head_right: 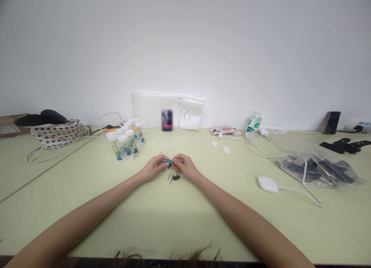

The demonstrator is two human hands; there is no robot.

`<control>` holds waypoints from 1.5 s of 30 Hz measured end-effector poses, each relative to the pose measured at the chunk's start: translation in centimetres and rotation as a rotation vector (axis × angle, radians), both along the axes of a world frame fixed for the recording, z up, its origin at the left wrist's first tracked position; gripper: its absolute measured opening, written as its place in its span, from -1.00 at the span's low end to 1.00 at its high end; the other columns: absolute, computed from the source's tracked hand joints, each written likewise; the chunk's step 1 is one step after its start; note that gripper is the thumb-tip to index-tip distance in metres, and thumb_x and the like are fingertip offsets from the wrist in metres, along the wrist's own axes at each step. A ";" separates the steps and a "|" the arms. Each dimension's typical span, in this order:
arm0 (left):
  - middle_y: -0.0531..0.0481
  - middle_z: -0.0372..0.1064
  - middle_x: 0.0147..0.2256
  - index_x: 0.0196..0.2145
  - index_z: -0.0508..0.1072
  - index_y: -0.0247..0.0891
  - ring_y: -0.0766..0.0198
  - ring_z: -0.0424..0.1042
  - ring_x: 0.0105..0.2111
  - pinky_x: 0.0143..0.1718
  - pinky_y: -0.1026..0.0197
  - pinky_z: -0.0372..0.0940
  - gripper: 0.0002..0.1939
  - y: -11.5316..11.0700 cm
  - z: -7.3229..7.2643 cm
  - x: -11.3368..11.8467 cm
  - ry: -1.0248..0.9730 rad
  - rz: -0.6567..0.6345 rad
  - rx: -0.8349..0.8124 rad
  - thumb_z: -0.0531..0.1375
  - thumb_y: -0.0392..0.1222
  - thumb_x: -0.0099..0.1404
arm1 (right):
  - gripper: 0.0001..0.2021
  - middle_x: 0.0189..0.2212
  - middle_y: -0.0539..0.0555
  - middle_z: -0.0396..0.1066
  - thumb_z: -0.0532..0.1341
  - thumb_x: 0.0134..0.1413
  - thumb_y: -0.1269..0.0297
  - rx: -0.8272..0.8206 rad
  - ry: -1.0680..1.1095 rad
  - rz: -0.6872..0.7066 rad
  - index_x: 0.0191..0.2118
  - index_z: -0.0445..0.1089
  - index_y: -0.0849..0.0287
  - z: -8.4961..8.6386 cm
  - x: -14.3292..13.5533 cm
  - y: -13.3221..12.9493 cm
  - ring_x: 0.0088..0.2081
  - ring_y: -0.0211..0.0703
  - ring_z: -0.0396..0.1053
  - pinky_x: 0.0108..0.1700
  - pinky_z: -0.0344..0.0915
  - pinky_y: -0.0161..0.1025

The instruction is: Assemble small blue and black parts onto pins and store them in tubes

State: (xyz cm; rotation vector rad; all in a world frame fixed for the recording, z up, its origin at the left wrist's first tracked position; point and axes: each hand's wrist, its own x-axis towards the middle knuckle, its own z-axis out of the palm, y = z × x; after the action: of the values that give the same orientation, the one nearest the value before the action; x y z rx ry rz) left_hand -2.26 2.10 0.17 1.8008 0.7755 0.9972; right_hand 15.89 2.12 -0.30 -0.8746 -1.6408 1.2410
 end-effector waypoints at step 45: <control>-0.01 0.30 -0.42 -0.30 0.32 -0.32 0.38 0.27 -0.47 -0.41 0.29 0.19 -0.74 0.0 0.0 0.0 -0.010 -0.002 -0.017 0.12 -0.07 0.13 | -0.71 -0.57 -0.02 0.31 0.15 -0.06 0.06 -0.003 -0.013 -0.003 -0.33 0.27 0.21 0.0 0.0 0.0 -0.59 -0.35 0.24 -0.57 0.22 -0.40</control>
State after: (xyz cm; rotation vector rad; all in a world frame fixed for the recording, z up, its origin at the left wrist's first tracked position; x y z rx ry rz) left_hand -2.24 2.09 0.18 1.7804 0.7740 0.9953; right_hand 15.91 2.15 -0.30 -0.8878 -1.6480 1.2382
